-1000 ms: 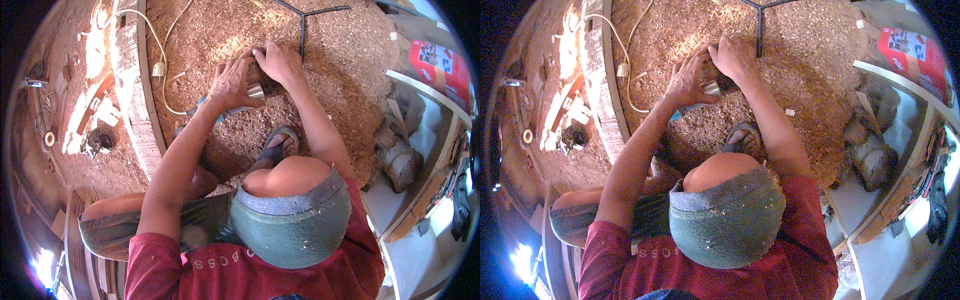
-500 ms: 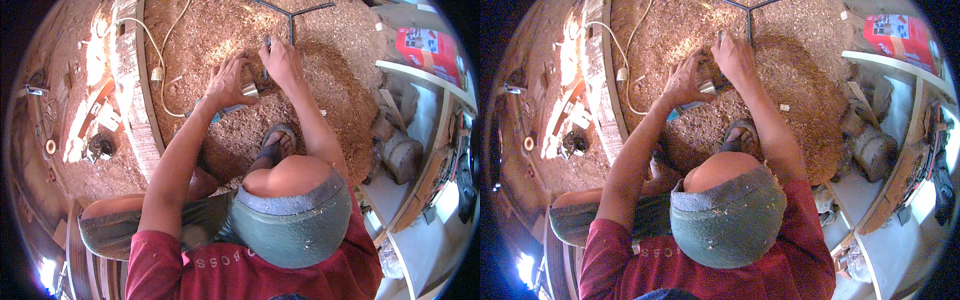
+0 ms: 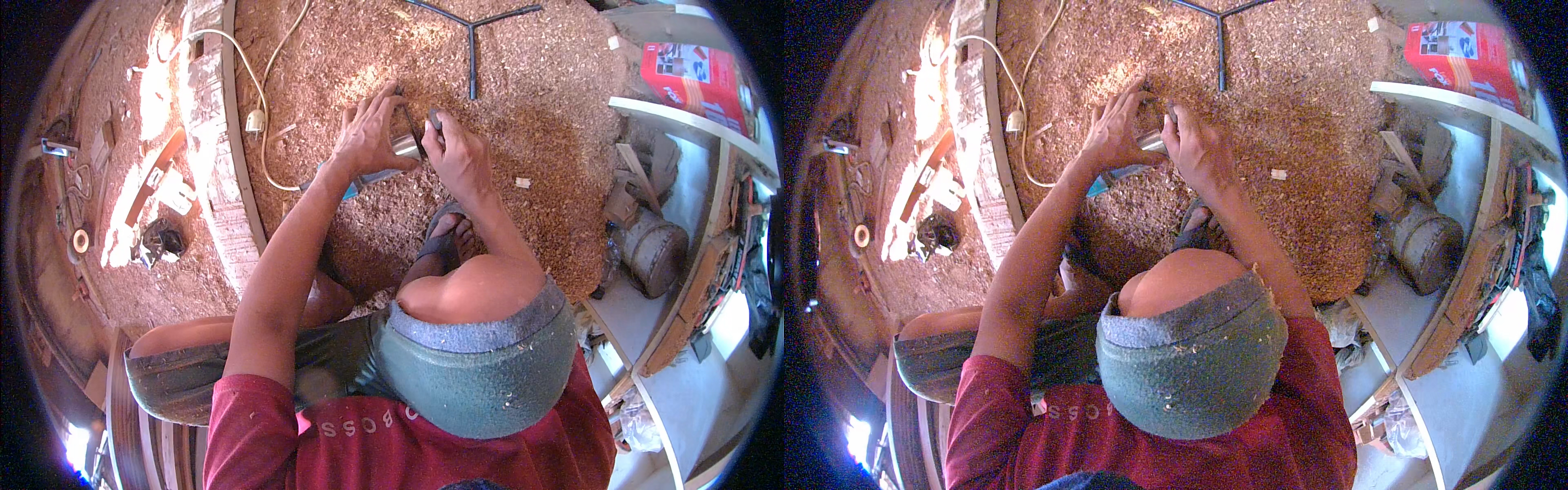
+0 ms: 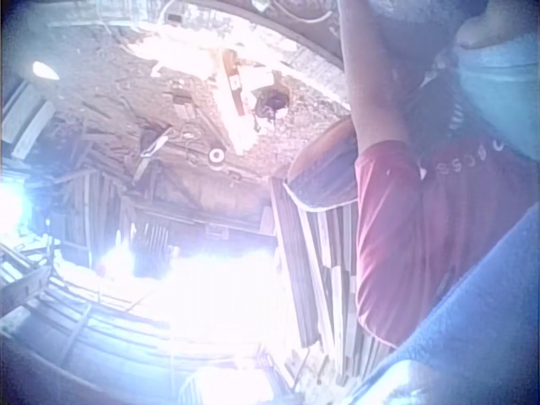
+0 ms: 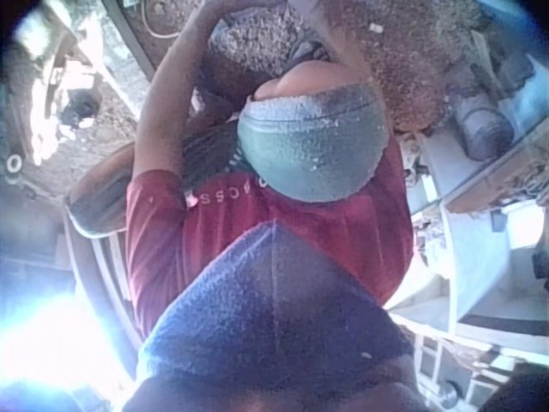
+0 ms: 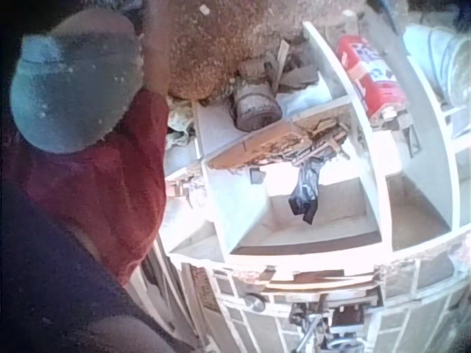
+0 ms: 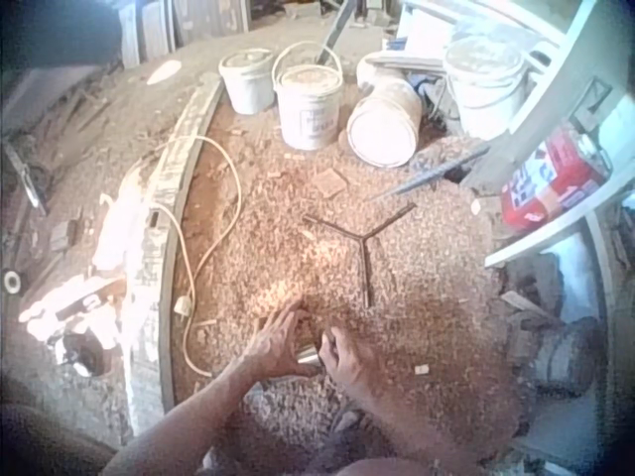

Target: The person sitting on a workshop floor adjusts a wood router by using a wrench to tighten or loosen its components.

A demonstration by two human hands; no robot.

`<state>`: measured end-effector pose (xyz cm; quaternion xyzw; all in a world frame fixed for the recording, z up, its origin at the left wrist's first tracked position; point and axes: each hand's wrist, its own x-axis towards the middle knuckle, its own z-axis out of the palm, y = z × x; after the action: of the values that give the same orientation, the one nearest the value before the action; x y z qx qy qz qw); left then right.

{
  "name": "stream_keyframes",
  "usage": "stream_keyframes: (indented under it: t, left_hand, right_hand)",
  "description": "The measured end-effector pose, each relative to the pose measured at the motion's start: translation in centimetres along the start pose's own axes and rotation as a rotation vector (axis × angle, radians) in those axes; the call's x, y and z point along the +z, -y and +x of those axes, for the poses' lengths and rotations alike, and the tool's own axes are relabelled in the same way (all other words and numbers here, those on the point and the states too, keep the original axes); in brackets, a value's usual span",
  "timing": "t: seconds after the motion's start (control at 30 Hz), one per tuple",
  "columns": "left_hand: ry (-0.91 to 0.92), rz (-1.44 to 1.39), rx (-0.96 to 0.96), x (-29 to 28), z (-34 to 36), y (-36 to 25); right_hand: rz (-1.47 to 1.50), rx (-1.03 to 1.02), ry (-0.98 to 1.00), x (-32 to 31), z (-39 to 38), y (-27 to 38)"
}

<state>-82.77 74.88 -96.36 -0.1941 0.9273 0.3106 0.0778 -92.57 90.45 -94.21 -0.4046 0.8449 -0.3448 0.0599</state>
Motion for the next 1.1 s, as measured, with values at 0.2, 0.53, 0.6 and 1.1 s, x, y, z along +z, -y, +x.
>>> stream_keyframes:
  t: [0.2,0.53,0.6,1.1]
  left_hand:
    - [-0.020,-0.019,0.006,0.2,0.0,0.2]
    - [0.006,-0.004,0.007,0.2,0.1,0.3]
    - [0.003,-0.022,-0.003,0.1,0.1,0.3]
    - [0.004,-0.045,0.007,0.2,0.1,0.6]
  right_hand:
    - [-0.059,-0.011,0.030,0.0,-0.2,0.1]
    - [-0.058,0.093,0.205,0.9,3.3,-0.4]
    - [-0.026,0.092,0.245,1.9,5.0,-1.4]
    - [-0.143,0.114,0.248,4.9,7.9,-3.3]
